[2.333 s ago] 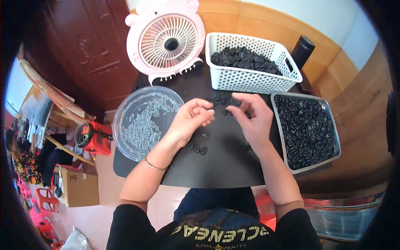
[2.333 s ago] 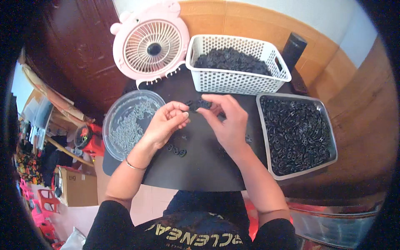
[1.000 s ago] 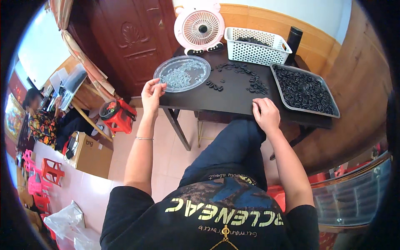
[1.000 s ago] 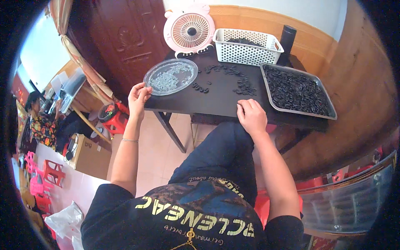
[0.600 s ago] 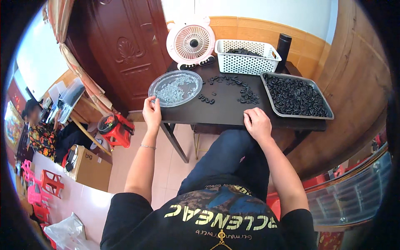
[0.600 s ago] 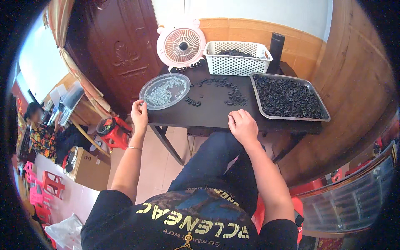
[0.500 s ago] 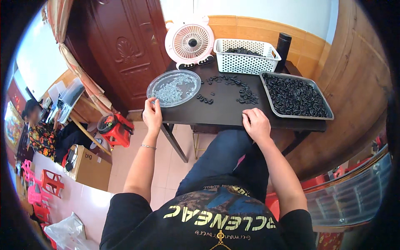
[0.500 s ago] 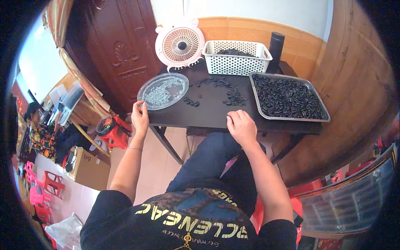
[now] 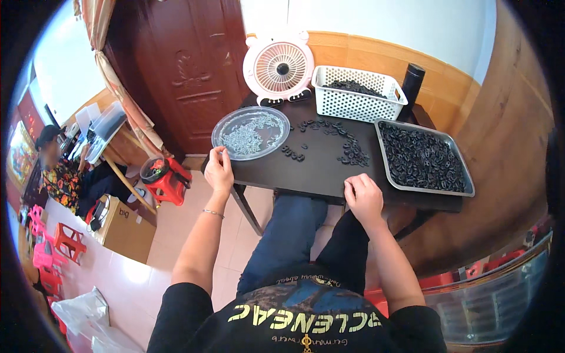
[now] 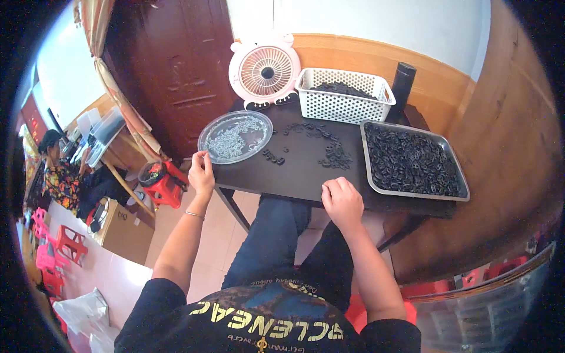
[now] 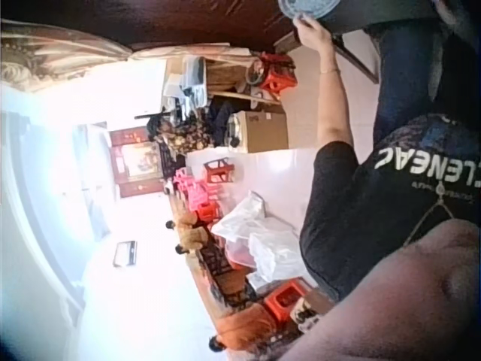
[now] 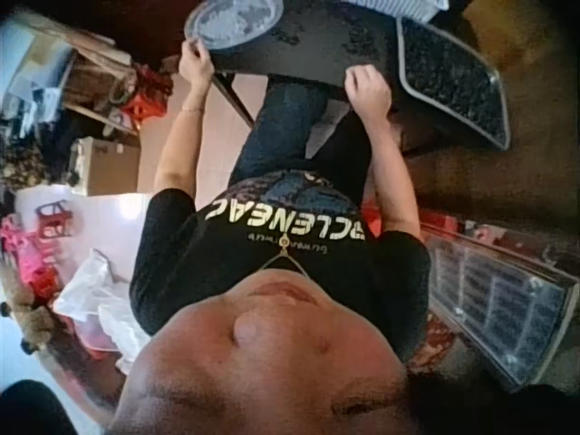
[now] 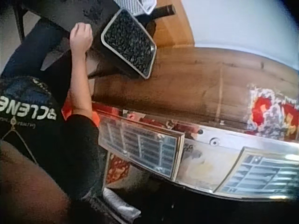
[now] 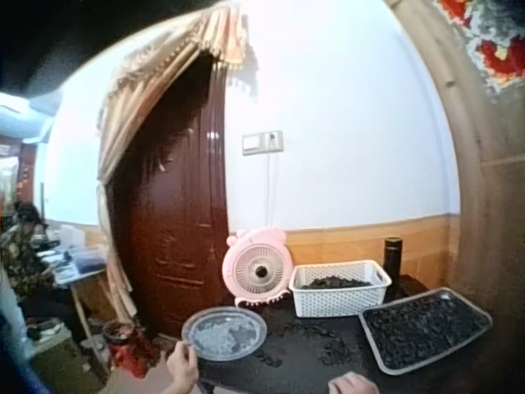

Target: The person repeatedly picks small black plastic components from a tray and inserts silver screws from a bowl into them by hand. The assembled units are placed on the table surface. The process continues with one item at a time throughout the clip.

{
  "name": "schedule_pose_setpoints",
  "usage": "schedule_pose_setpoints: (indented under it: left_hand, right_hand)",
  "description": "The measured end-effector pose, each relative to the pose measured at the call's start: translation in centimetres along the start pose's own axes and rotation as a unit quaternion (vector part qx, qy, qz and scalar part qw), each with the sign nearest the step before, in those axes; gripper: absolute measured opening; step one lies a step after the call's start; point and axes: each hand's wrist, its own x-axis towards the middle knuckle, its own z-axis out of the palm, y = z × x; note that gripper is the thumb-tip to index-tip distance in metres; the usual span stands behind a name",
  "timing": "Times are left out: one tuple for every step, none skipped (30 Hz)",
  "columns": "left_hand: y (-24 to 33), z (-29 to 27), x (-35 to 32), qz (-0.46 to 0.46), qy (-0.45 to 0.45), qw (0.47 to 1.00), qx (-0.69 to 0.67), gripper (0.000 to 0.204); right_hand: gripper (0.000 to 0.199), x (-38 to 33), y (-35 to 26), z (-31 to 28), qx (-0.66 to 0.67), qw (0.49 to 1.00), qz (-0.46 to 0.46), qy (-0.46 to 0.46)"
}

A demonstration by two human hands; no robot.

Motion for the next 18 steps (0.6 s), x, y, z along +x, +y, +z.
schedule_pose_setpoints:
  left_hand:
    - [-0.1, 0.0, 0.0, 0.002, 0.002, 1.000, 0.000, 0.013]
    - [-0.2, 0.1, 0.1, 0.005, 0.003, 1.000, -0.001, 0.013]
    - [-0.3, 0.1, 0.2, 0.008, 0.005, 1.000, -0.001, 0.013]
    - [-0.1, 0.1, 0.3, -0.001, -0.004, 1.000, 0.004, 0.012]
    - [-0.1, 0.1, 0.3, 0.008, -0.006, 1.000, -0.002, 0.012]
    - [-0.2, 0.1, 0.3, 0.018, -0.008, 1.000, -0.008, 0.011]
    - [-0.1, 0.1, 0.4, 0.029, -0.011, 0.999, -0.014, 0.011]
    - [0.0, -0.1, 0.5, 0.029, -0.030, 0.999, -0.006, 0.012]
    - [0.1, -0.2, 0.7, 0.034, -0.025, 0.999, -0.018, 0.011]
    - [0.1, -0.1, 0.6, 0.037, -0.023, 0.999, -0.031, 0.010]
    - [0.0, 0.0, 0.6, 0.040, -0.022, 0.998, -0.044, 0.009]
    - [-0.2, -0.1, 0.8, 0.028, -0.022, 0.998, -0.059, 0.010]
    - [-0.1, -0.1, 0.7, 0.028, -0.025, 0.997, -0.068, 0.010]
    - [-0.2, -0.1, 0.6, 0.027, -0.027, 0.996, -0.077, 0.011]
    - [-0.4, 0.0, 0.6, 0.024, -0.028, 0.996, -0.085, 0.011]
    - [-0.7, 0.3, 0.5, 0.022, -0.030, 0.995, -0.096, 0.009]
    - [-0.6, 0.2, 0.4, 0.031, -0.034, 0.993, -0.111, 0.009]
    - [-0.3, 0.1, 0.5, 0.039, -0.038, 0.991, -0.125, 0.008]
  right_hand:
    - [0.005, 0.0, 0.0, 0.1, 0.000, 1.000, 0.001, -0.001]
    - [0.005, 0.0, -0.1, 0.2, -0.001, 1.000, 0.004, -0.001]
    - [0.005, 0.2, -0.3, 0.2, -0.001, 1.000, 0.008, -0.002]
    - [0.005, 0.3, -0.3, 0.2, -0.004, 1.000, 0.013, -0.002]
    - [0.005, 0.4, -0.4, 0.3, -0.007, 1.000, 0.014, -0.005]
    - [0.005, 0.5, -0.4, 0.4, -0.010, 1.000, 0.014, -0.006]
    - [0.005, 0.5, -0.4, 0.5, -0.014, 1.000, 0.017, -0.008]
    - [0.004, 0.5, -0.4, 0.6, -0.022, 1.000, 0.018, -0.006]
    - [0.004, 0.6, -0.5, 0.6, -0.028, 0.999, 0.019, -0.007]
    - [0.004, 0.6, -0.7, 0.6, -0.036, 0.999, 0.023, -0.011]
    - [0.004, 0.8, -0.9, 0.7, -0.043, 0.999, 0.026, -0.014]
    - [0.004, 1.2, -1.0, 0.8, -0.048, 0.998, 0.020, -0.019]
    - [0.004, 1.4, -1.3, 0.6, -0.045, 0.998, 0.036, -0.031]
    - [0.004, 1.5, -1.5, 0.6, -0.044, 0.997, 0.051, -0.045]
    - [0.004, 1.7, -1.6, 0.7, -0.041, 0.995, 0.066, -0.059]
    - [0.002, 1.8, -1.5, 0.7, -0.028, 0.994, 0.077, -0.078]
    - [0.002, 2.0, -1.6, 0.8, 0.001, 0.989, 0.108, -0.103]
    - [0.003, 2.4, -1.9, 0.8, 0.030, 0.982, 0.140, -0.127]
